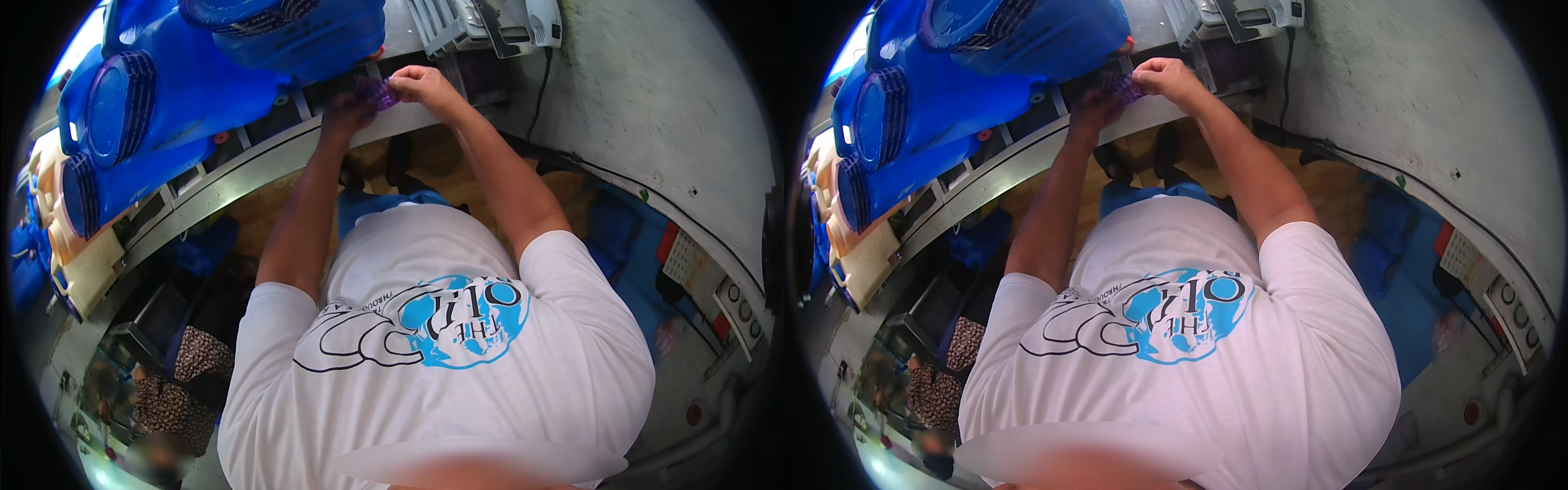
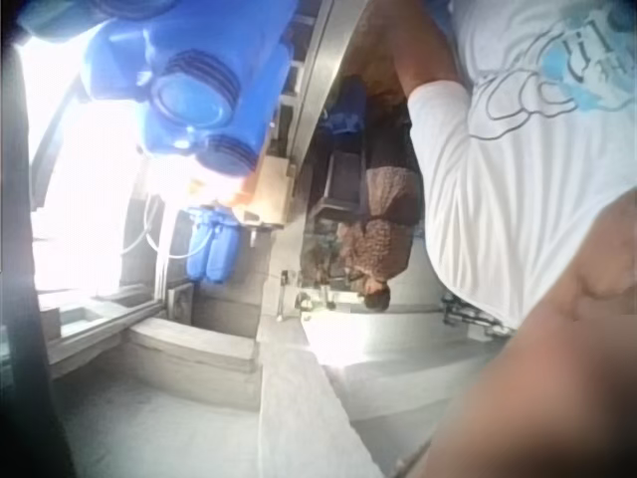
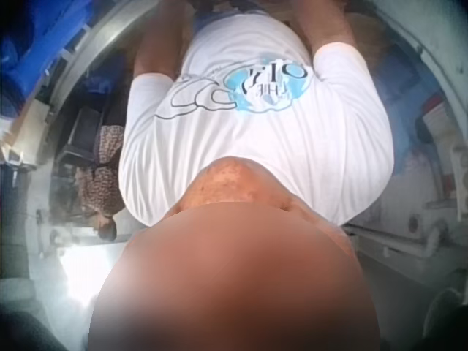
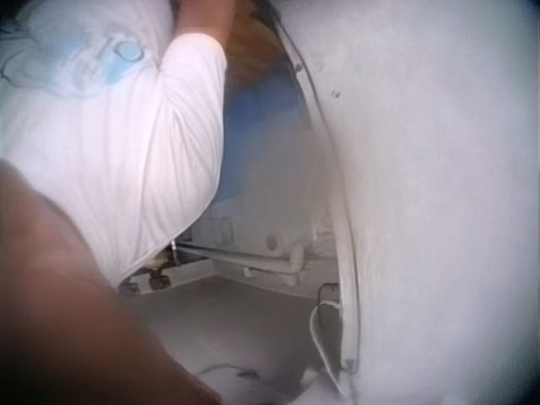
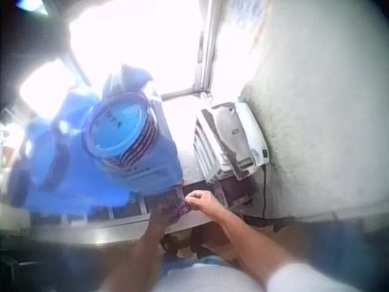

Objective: The person fills several blue plastic jerrycans with liquid from a spigot, then uses a handheld device to apply a seal or label to each container's cap. The person handles the containers one at a time, secures the caps, and places them on a metal rack.

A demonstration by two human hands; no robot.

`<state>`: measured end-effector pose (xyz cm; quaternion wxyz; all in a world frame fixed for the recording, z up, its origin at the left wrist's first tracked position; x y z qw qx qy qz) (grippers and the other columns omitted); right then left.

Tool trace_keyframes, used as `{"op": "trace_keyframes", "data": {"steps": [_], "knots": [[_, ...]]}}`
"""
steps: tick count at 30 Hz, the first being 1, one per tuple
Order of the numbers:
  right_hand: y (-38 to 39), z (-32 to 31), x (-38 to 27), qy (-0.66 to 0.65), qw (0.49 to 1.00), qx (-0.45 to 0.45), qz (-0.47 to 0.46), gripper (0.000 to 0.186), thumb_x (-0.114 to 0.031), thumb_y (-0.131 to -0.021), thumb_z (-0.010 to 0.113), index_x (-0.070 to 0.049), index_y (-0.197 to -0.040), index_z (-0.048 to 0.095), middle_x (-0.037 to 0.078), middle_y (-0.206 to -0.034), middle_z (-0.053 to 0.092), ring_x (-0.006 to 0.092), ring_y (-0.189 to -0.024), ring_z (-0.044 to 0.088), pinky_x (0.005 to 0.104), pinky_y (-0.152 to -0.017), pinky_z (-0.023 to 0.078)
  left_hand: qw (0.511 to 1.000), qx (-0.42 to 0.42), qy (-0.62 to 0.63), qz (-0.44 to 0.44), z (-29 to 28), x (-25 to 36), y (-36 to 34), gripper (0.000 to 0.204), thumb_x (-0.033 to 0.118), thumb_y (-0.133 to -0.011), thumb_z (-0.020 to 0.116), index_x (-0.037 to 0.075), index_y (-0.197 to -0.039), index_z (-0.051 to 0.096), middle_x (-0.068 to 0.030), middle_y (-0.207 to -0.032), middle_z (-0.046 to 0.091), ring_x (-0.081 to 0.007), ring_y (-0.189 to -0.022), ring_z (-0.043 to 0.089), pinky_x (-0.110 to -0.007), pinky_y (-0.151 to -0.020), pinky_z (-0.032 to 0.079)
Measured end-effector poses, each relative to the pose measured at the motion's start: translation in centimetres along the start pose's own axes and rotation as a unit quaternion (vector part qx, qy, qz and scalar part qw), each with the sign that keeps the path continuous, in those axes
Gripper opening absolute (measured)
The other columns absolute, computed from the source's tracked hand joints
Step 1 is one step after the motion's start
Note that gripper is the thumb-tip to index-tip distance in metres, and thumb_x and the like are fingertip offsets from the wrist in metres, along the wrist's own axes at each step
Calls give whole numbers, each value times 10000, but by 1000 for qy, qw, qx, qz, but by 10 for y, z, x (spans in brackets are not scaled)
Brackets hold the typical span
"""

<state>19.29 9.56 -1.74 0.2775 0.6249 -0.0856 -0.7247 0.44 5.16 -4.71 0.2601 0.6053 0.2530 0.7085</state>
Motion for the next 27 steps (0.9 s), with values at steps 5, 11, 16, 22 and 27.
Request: {"op": "trace_keyframes", "data": {"steps": [5, 11, 16, 22, 27], "knots": [[-25, -32, -5, 86, 955, 276, -64, 227, -187, -877, 697, -9, -1019, 694, 30, -886, 685, 117, -815, 616, 272, -753, 498, 1000, 15, -13, 24, -6, -2, 4, 278, 152, -869, 713, -12, -1071, 613, -115, -1010, 650, -186, -893, 668, -308, -779, 581], [-50, -2, -20, 277, 930, 180, -160, 328, -294, -920, 556, -48, -1099, 680, 144, -996, 695, 258, -929, 658, 365, -857, 505, 868, 24, -451, 207, 1, 26, 16, 273, 256, -852, 714, 48, -1028, 712, -139, -957, 718, -226, -913, 696, -340, -805, 523], [-53, 18, -22, 373, 917, 79, -119, 485, -444, -957, 393, -98, -1193, 636, 214, -1139, 643, 406, -1112, 576, 469, -952, 460, 854, -78, -428, 285, 30, 43, 8, 292, 281, -837, 709, 81, -1049, 690, -170, -1011, 694, -351, -970, 657, -412, -839, 514], [-52, 25, -29, 437, 895, 22, -85, 534, -489, -961, 395, -76, -1214, 618, 225, -1146, 647, 423, -1106, 583, 474, -952, 464, 764, -33, -503, 404, 58, 71, -29, 250, 260, -868, 643, 72, -1032, 641, -199, -1002, 667, -382, -978, 637, -460, -837, 507], [-35, -13, -30, 251, 948, 156, -118, 396, -349, -947, 482, -60, -1151, 658, 185, -1070, 688, 311, -1005, 659, 383, -906, 498, 823, -23, -478, 305, 53, 62, -51, 324, 327, -883, 624, 81, -1094, 633, -201, -1052, 666, -373, -1014, 632, -453, -888, 494]]}}
Point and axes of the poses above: each hand's wrist, its own y-axis away from the middle knuckle, its own z-axis out of the palm, x = y × z, the point moved 7 cm from there along -y, towards the middle knuckle
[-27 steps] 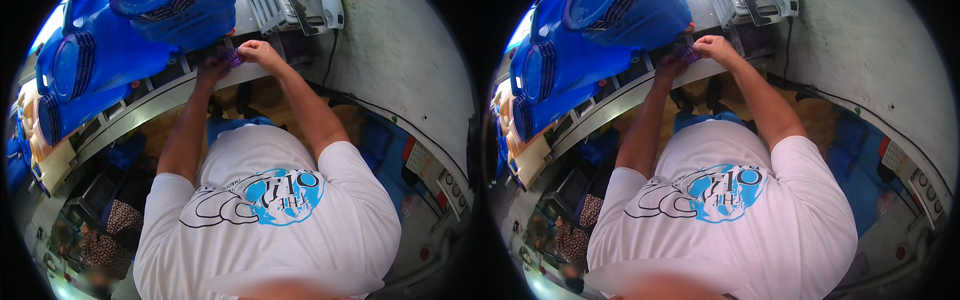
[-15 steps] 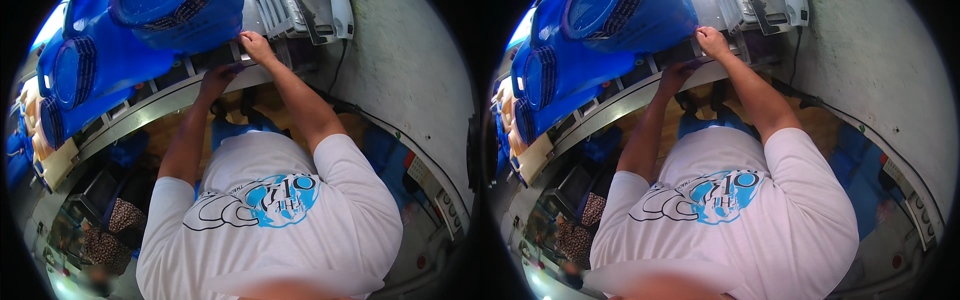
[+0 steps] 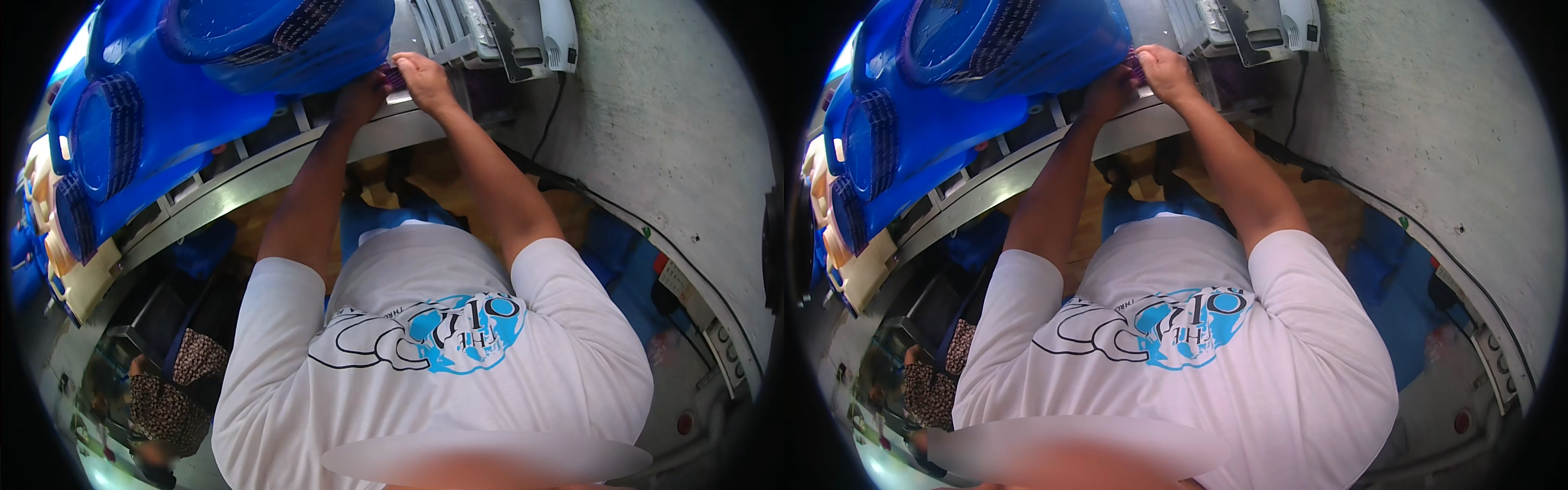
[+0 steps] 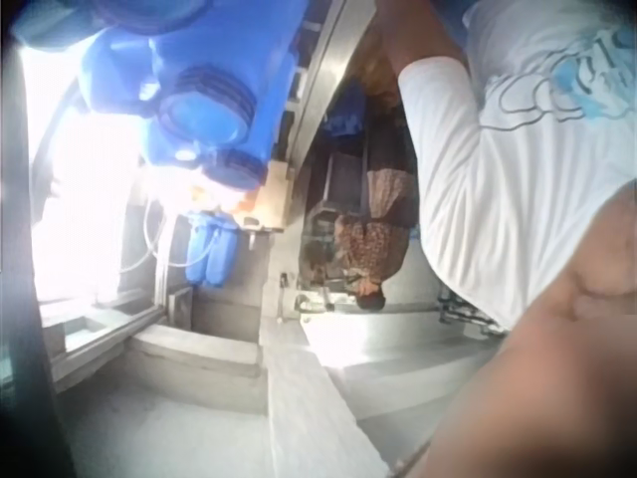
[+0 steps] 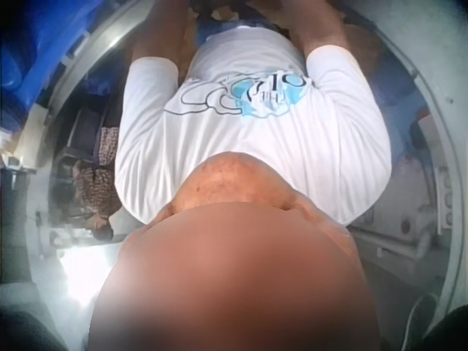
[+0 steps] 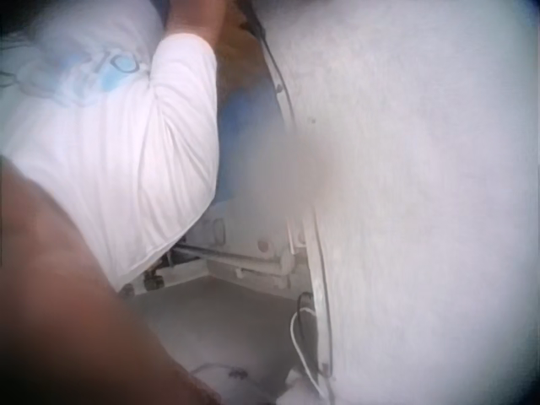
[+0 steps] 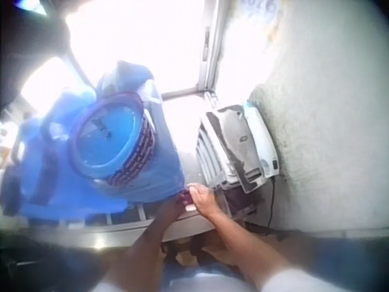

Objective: The person fills several blue plastic jerrycans with liquid from a spigot, then uses a handheld device to apply a seal or label to each container's cap. The person handles the containers one at a time, secures the caps, and places them on a metal rack.

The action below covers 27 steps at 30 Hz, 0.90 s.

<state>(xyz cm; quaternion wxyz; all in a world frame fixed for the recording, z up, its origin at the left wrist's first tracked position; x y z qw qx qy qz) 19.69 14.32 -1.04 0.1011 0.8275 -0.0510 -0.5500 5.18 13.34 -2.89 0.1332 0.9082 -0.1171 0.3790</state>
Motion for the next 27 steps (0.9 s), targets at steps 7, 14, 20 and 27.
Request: {"op": "trace_keyframes", "data": {"steps": [7, 14, 20, 27], "knots": [[33, -2, 59, -210, 963, 138, 101, 307, -114, -923, 591, -5, -1211, 581, 24, -939, 654, 108, -877, 631, 244, -722, 509, 989, 8, 126, -78, 9, -24, -1, 384, 394, -899, 644, 75, -1112, 665, -164, -1041, 678, -330, -977, 643, -370, -892, 475], [62, 28, 33, -127, 985, 5, 120, 302, -223, -845, 723, -8, -1038, 634, 62, -885, 678, 133, -811, 626, 294, -756, 511, 995, 20, 45, -91, 5, -11, 41, 375, 332, -813, 722, 103, -1107, 682, -157, -1041, 686, -347, -983, 651, -418, -876, 510], [61, 57, 7, -142, 983, -26, 110, 253, -162, -897, 672, 1, -1087, 632, 64, -934, 672, 119, -845, 613, 286, -772, 499, 993, 59, 87, 58, -38, 9, 98, 373, 272, -848, 719, 79, -1163, 666, -132, -1097, 683, -291, -1050, 651, -373, -931, 488], [62, 126, 3, -134, 973, -162, 101, 260, -143, -931, 624, -1, -1150, 629, 46, -905, 658, 97, -803, 606, 253, -675, 496, 915, 68, 317, -239, -53, -82, 140, 339, 285, -901, 669, 34, -1128, 677, -43, -1027, 686, -123, -958, 615, -294, -885, 458]]}}
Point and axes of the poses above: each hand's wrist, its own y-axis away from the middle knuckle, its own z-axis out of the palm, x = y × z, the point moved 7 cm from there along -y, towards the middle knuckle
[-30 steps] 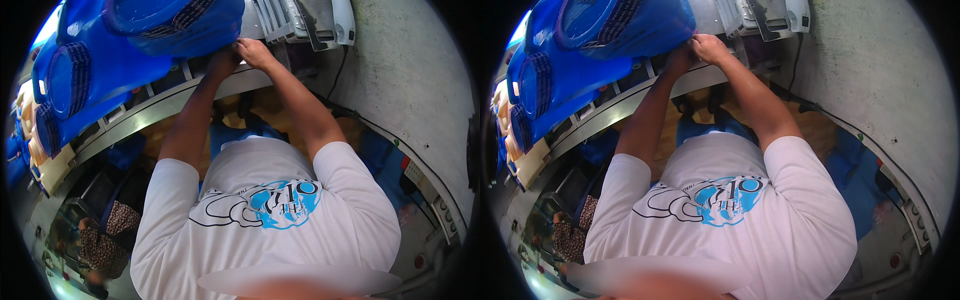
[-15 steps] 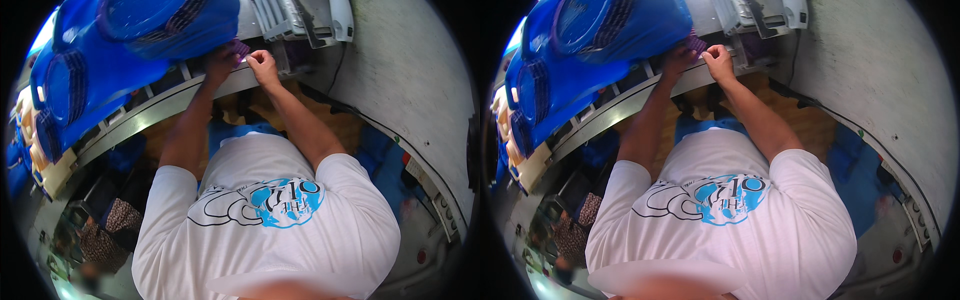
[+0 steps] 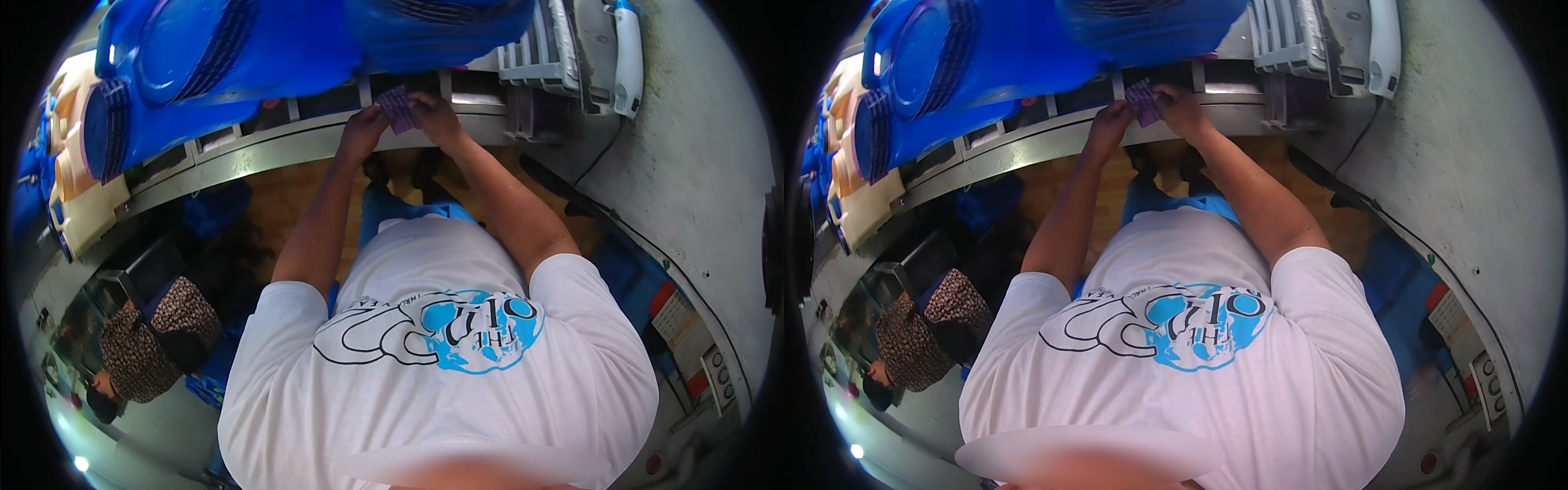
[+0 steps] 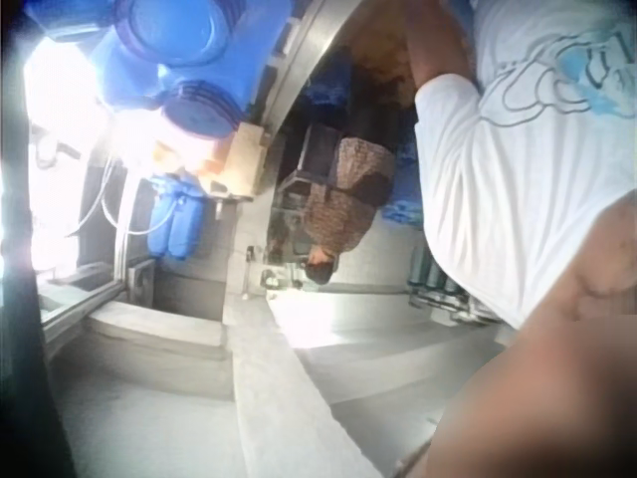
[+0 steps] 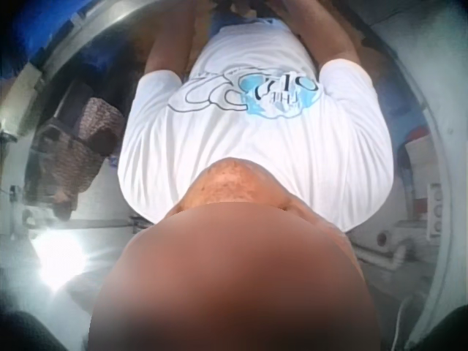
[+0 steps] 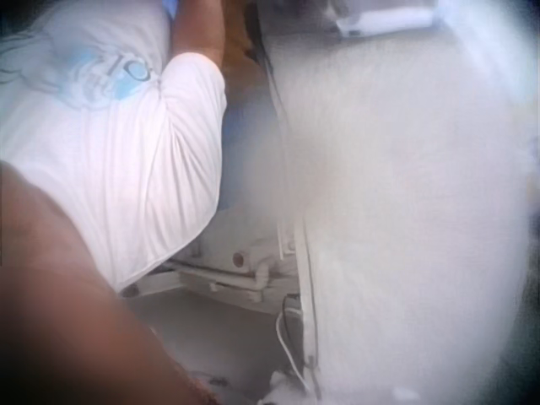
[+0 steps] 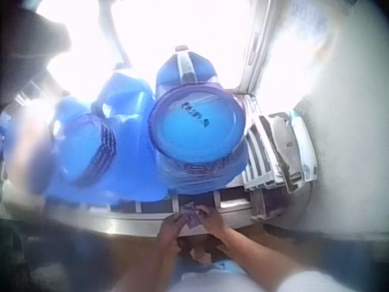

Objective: The person fills several blue plastic jerrycans with liquid from a spigot, then uses a handheld device to apply a seal or label to each container's cap. The person handles the containers one at a time, secures the caps, and places them on a metal rack.

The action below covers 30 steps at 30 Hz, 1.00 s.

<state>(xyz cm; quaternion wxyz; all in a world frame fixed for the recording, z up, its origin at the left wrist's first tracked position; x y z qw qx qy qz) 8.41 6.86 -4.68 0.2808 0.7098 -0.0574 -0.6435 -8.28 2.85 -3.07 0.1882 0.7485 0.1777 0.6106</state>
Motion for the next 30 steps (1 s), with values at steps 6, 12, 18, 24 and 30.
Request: {"op": "trace_keyframes", "data": {"steps": [6, 12, 18, 24, 30], "knots": [[-7, 30, -16, 53, 994, 41, -84, 282, -229, -887, 685, -18, -1073, 676, 89, -820, 687, 147, -753, 639, 305, -709, 512, 998, -1, 44, -34, -28, -23, -1, 295, 308, -896, 692, 53, -1044, 712, 12, -866, 672, -83, -788, 562, -260, -775, 446], [-20, 35, -20, 105, 993, 40, -19, 314, -269, -885, 704, -17, -1072, 683, 43, -891, 673, 113, -837, 602, 285, -782, 486, 981, -7, 182, -66, -44, -52, -14, 233, 295, -889, 710, 71, -953, 716, 6, -817, 661, -68, -742, 550, -244, -707, 432], [-26, 50, -32, 75, 996, -40, -25, 341, -306, -891, 679, -16, -1071, 689, 30, -895, 662, 102, -853, 580, 267, -797, 468, 994, -3, 89, -70, -62, -78, -35, 189, 231, -855, 710, 62, -939, 721, -1, -817, 660, -77, -713, 540, -254, -664, 430], [-42, 55, -37, 96, 995, 10, -5, 348, -317, -896, 657, -13, -1062, 693, 39, -915, 677, 111, -869, 598, 282, -807, 474, 995, -22, 57, -82, -67, -83, -52, 260, 316, -839, 726, 61, -885, 731, 0, -785, 648, -90, -733, 551, -281, -705, 455], [-55, 68, -29, 125, 977, 146, -98, 387, -355, -898, 661, -22, -1095, 674, 101, -990, 706, 171, -939, 655, 327, -838, 499, 998, -3, 33, -53, -75, -65, -45, 351, 420, -844, 722, 72, -896, 728, -25, -779, 661, -128, -733, 585, -319, -718, 474]]}}
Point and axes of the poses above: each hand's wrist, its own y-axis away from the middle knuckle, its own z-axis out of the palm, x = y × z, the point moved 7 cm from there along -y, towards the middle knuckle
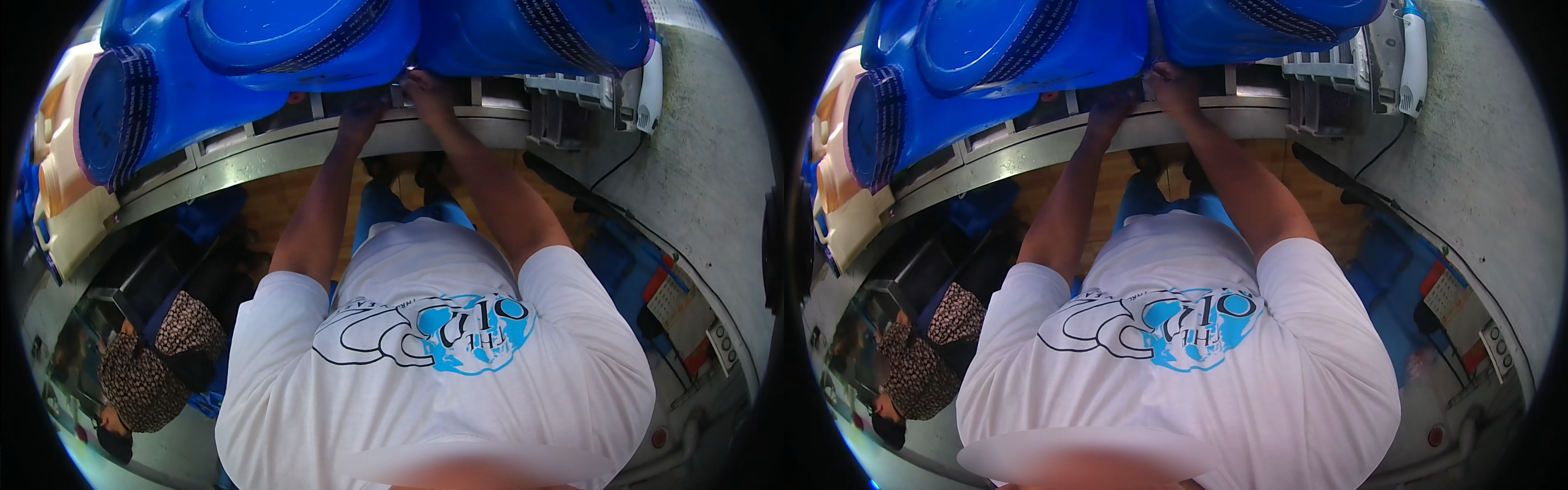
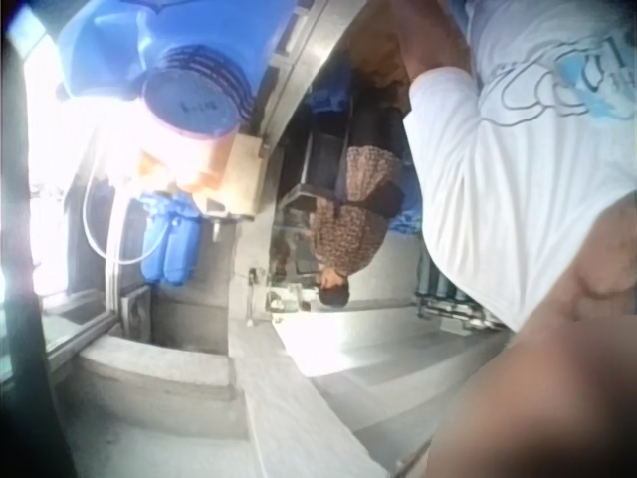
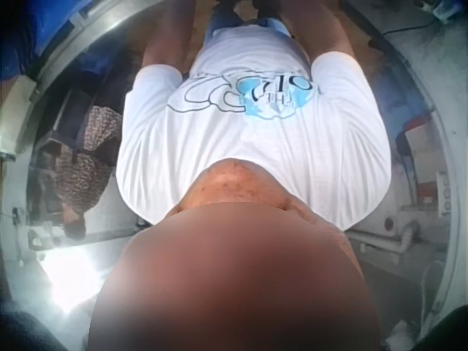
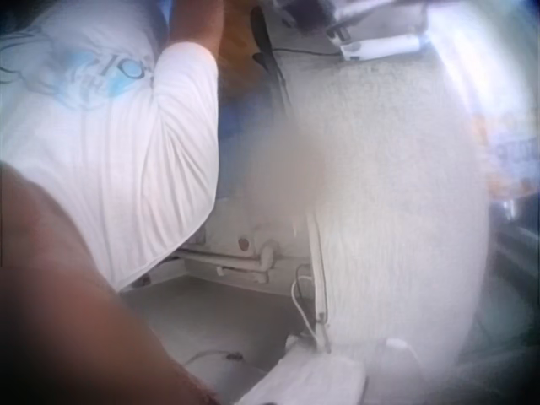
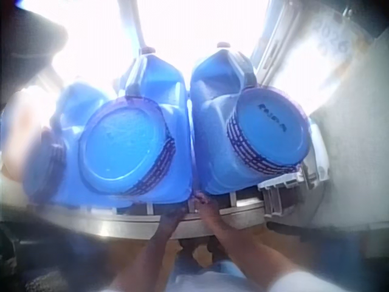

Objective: The person fills several blue plastic jerrycans with liquid from a spigot, then uses a handheld device to apply a seal or label to each container's cap. The person handles the containers one at a time, secures the caps, and places them on a metal rack.

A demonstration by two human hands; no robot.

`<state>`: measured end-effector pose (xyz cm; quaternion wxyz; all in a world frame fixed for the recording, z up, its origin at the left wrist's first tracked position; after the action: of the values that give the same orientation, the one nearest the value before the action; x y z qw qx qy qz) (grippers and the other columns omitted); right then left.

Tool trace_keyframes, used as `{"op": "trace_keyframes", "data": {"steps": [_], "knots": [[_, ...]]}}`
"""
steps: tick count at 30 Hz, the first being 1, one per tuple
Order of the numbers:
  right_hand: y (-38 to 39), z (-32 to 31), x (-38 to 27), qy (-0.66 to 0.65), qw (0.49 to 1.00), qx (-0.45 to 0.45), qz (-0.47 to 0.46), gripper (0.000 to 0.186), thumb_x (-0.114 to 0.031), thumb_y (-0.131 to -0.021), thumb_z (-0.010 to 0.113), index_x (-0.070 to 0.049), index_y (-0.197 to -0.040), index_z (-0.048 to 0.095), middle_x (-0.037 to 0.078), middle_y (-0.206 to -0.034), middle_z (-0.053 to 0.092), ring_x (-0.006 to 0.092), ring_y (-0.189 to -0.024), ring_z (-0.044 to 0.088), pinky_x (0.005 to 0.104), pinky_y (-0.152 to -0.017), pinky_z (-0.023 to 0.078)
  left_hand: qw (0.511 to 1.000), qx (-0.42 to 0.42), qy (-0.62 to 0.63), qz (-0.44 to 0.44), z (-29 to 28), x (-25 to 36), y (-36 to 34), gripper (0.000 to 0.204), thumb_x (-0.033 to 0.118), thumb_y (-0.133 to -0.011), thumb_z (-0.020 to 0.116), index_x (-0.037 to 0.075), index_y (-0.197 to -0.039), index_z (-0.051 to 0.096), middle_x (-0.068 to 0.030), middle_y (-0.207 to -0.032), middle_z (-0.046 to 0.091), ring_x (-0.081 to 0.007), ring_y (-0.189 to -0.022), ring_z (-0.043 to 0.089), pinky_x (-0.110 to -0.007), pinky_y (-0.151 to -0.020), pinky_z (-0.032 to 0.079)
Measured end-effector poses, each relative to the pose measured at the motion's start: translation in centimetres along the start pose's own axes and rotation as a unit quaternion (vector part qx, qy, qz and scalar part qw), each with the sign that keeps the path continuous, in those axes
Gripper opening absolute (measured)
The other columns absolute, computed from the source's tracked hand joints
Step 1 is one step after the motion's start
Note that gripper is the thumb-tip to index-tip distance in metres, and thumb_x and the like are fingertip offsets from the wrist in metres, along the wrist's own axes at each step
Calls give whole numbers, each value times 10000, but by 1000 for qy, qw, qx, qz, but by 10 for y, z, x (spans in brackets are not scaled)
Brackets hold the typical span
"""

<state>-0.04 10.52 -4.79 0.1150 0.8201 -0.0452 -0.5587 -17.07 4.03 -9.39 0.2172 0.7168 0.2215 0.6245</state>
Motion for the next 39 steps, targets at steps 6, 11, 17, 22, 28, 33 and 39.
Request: {"op": "trace_keyframes", "data": {"steps": [6, 11, 17, 22, 28, 33, 39], "knots": [[6, 37, -20, 138, 977, -131, -100, 430, -288, -875, 681, -27, -1208, 605, 192, -1119, 657, 313, -993, 654, 398, -871, 512, 960, 76, -208, 169, -1, 18, -6, 279, 361, -854, 667, 115, -969, 729, -111, -903, 717, -279, -885, 686, -394, -782, 521], [27, 20, -44, 223, 950, -136, -171, 381, -228, -868, 667, -53, -1199, 598, 209, -1145, 627, 391, -1043, 615, 448, -873, 513, 898, 81, -336, 273, 2, 2, -36, 301, 366, -869, 613, 135, -1035, 711, -109, -1013, 719, -330, -947, 670, -446, -835, 524], [75, -132, -34, 197, 974, 42, -105, 228, -204, -874, 654, -61, -1052, 651, 156, -977, 670, 343, -887, 658, 431, -785, 529, 986, 76, -45, 139, 1, -32, -60, 253, 343, -907, 641, 159, -1060, 723, -76, -967, 723, -228, -904, 689, -340, -788, 530], [69, -294, 31, 297, 927, 225, -41, 224, -200, -885, 645, -63, -1061, 666, 156, -975, 683, 344, -920, 662, 430, -827, 516, 976, 22, 217, 19, 17, -41, -54, 245, 220, -945, 619, 83, -1147, 644, -68, -968, 684, -151, -869, 659, -281, -712, 524], [27, -325, 93, 491, 857, 154, -15, 377, -408, -889, 596, -81, -1054, 688, 181, -1040, 672, 381, -970, 635, 466, -851, 494, 992, -11, 119, 49, 19, -18, -49, 195, 216, -965, 582, 108, -1127, 578, -42, -953, 627, -131, -807, 601, -282, -668, 513], [29, -338, 102, 462, 876, 138, 16, 261, -273, -903, 590, -85, -1057, 687, 193, -999, 688, 409, -930, 645, 481, -816, 508, 941, -21, 320, 107, 31, -6, -33, 142, 200, -927, 614, 163, -1055, 566, 49, -742, 500, -91, -579, 468, -253, -483, 354], [58, -349, 51, 377, 912, 157, 50, 271, -279, -936, 533, -65, -1016, 678, 235, -978, 672, 416, -953, 638, 506, -830, 500, 965, 23, 260, 2, 37, -29, -2, 377, 200, -864, 688, 91, -1213, 597, -58, -931, 659, -160, -805, 640, -295, -713, 532]]}}
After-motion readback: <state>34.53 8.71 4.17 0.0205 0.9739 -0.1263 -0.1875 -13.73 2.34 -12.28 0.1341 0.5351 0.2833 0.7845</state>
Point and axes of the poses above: each hand's wrist, its own y-axis away from the middle knuckle, its own z-axis out of the palm, x = y × z, the point moved 7 cm from there along -y, towards the middle knuckle
